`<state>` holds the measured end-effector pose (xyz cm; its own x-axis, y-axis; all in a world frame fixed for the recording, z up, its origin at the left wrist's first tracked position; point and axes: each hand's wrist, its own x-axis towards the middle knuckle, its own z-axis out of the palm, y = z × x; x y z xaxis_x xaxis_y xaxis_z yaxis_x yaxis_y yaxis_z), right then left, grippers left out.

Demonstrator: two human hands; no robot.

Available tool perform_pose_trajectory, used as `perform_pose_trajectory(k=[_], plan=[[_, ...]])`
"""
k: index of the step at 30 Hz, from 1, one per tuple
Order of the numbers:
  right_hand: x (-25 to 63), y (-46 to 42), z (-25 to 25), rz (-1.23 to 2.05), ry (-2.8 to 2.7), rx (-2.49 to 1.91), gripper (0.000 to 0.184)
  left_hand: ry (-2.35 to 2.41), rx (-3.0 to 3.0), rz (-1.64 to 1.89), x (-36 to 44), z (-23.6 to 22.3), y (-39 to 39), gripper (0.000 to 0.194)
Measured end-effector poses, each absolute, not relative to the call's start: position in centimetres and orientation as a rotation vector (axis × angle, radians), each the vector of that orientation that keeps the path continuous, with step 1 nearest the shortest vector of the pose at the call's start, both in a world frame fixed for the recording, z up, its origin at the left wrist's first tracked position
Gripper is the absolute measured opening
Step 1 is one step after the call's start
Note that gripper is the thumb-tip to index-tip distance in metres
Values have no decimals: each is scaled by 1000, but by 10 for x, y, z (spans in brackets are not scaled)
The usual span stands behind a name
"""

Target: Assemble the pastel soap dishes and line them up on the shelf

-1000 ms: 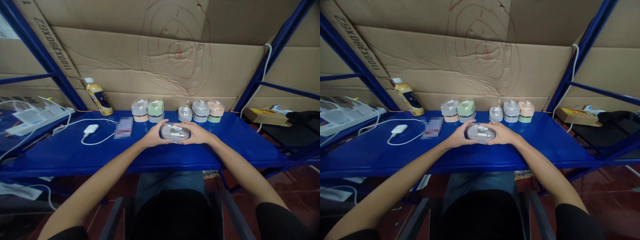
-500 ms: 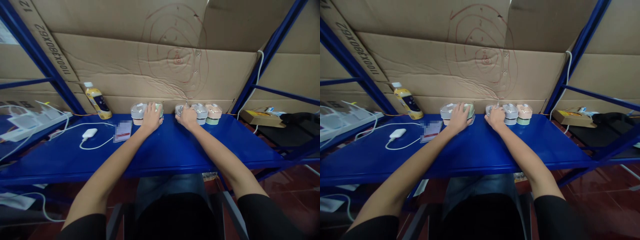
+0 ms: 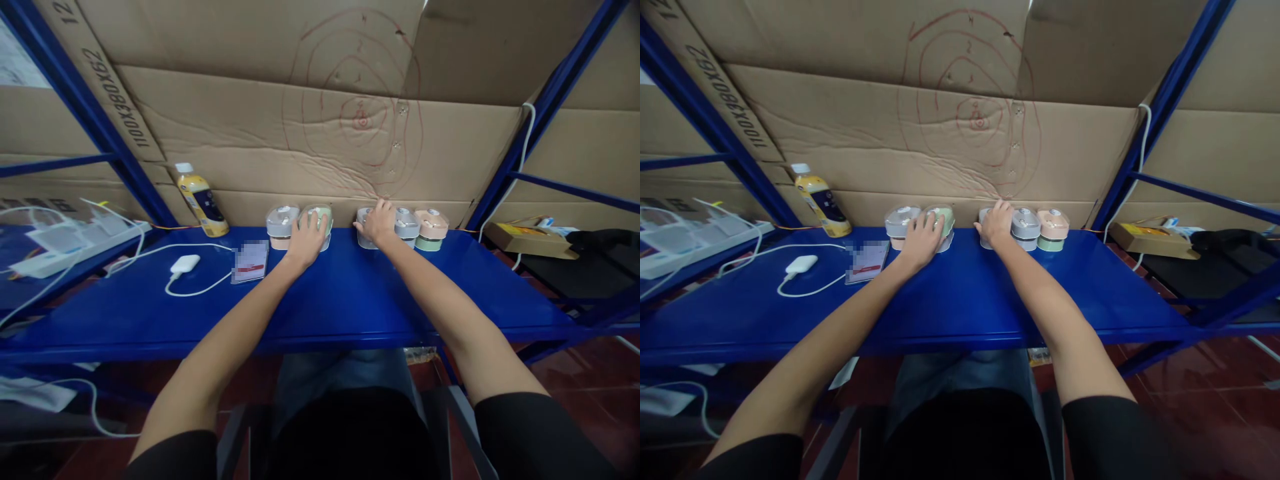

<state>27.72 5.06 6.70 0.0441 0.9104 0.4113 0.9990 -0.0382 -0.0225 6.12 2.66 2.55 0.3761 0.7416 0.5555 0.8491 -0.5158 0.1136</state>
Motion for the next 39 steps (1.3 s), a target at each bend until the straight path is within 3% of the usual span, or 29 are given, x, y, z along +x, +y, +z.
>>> perform_pose_trajectory(k=[5, 10, 11, 14, 16, 21, 27, 31, 34, 39], plan=[[289, 30, 69, -543, -1880, -1828, 78, -1290, -2495, -943, 60, 31, 3, 60], [321, -6, 60, -216, -1979, -1316, 53, -853, -2820, -993, 46, 22, -33, 60], [327, -13, 56, -127, -2066, -1178, 56, -757, -2912, -982, 44, 19, -39, 60], [342, -28, 41, 112, -2338, -909, 96, -591, -3142, -934, 44, 9, -51, 60], [344, -32, 30, 220, -2443, -888, 113, -578, -3238, -907, 47, 5, -56, 58], [333, -38, 17, 281, -2497, -952, 105, -690, -3274, -938, 51, 1, -56, 51], [315, -50, 16, 231, -2422, -1052, 110, -1024, -3249, -1154, 50, -10, -47, 120], [325, -45, 20, 375, -2230, -1017, 91, -1234, -3314, -1169, 54, -12, -45, 140], [345, -36, 27, 465, -2053, -1040, 71, -1199, -3278, -1081, 61, -9, -48, 130], [374, -25, 32, 554, -1864, -1197, 61, -1077, -3260, -876, 67, -11, -50, 61]])
